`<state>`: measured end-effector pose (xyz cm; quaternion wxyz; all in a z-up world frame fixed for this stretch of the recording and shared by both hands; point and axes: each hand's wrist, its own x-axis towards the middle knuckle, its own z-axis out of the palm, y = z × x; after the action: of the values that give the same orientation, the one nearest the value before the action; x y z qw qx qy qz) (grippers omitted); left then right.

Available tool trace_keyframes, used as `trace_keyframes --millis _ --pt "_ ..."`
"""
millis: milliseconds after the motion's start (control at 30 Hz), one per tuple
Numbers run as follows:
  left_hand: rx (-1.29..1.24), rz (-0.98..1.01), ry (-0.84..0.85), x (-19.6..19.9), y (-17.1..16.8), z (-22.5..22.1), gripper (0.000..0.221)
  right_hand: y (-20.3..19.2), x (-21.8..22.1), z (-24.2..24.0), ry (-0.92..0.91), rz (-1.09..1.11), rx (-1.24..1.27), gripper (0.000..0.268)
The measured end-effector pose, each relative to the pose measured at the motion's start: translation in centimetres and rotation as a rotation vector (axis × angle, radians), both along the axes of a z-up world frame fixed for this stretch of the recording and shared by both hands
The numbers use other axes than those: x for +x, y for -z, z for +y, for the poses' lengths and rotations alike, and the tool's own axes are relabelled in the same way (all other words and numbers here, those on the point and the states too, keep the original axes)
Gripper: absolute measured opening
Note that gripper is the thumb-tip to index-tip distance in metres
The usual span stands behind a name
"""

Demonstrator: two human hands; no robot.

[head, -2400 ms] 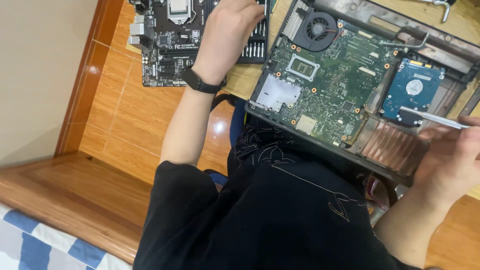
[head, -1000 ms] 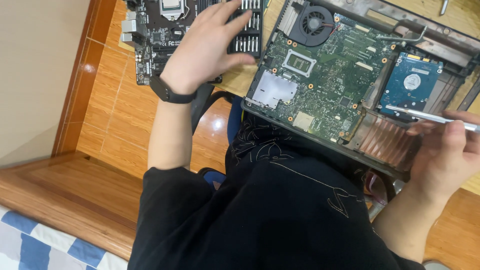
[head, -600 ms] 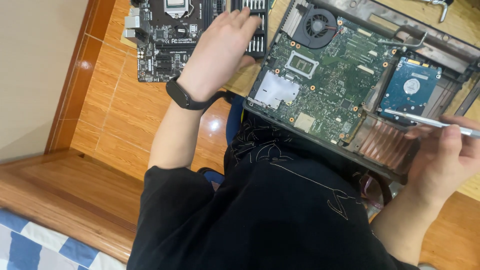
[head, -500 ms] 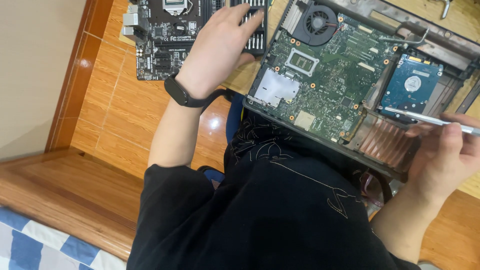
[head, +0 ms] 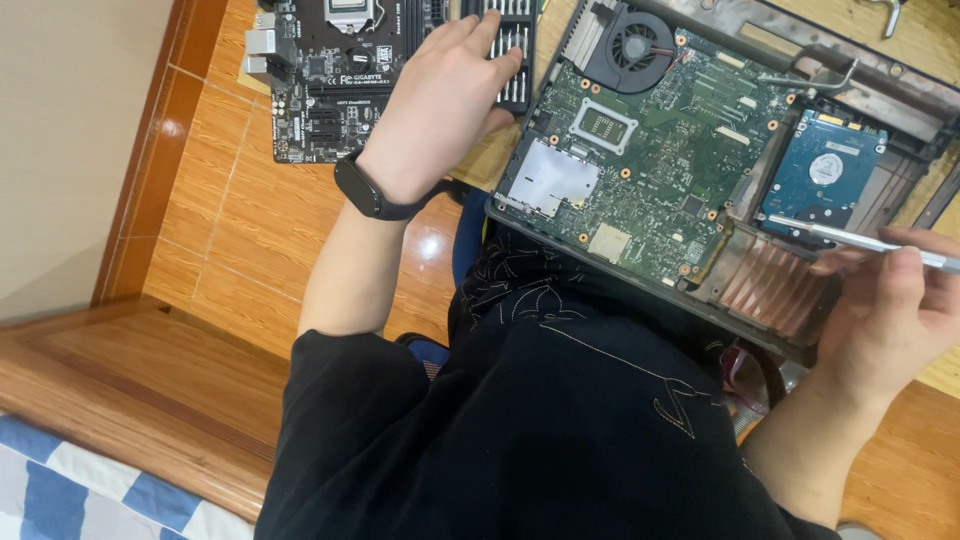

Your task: Installing a 2.5-inch hard drive into a computer chassis and securing it with screws using a precision screwdriver.

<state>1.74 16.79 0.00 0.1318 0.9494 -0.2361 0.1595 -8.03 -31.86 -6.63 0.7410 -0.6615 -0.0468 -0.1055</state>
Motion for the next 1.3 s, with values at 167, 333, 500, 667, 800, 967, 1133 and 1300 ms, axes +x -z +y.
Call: trace_keyframes --millis 167,333,500,667,800,967,1133,1300 --pt "-0.024 0.029 -0.011 -0.1 -0.3 -0.1 0.058 0.1 -0.1 0.0 0.001 -0.001 -0.016 0.019" --pt "-0.115 0.052 0.031 0.2 0.3 0.8 0.065 0.1 0.0 -0.1 -0.006 -0.001 -0.015 0.019" --pt "-0.157 0.061 0.036 0.4 0.0 0.9 0.073 0.0 0.0 0.1 -0.009 -0.002 -0.015 0.019" --pt "-0.212 0.028 0.072 0.5 -0.4 1.4 0.063 0.0 0.0 0.2 -0.008 -0.006 -0.004 0.020" --pt "-0.237 0.041 0.089 0.8 0.6 1.4 0.052 0.2 0.0 0.1 -0.010 -0.013 -0.004 0.020" --pt "-0.211 -0.015 0.024 1.0 0.9 0.7 0.030 -1.0 0.2 1.2 0.005 -0.024 -0.032 0.021" --pt "-0.245 0.028 0.024 1.7 0.0 0.6 0.024 -2.4 0.2 2.5 0.039 -0.021 -0.023 0.023" --pt "-0.202 0.028 0.031 1.8 -0.4 0.5 0.020 -3.8 0.3 4.0 0.041 -0.017 0.003 0.024"
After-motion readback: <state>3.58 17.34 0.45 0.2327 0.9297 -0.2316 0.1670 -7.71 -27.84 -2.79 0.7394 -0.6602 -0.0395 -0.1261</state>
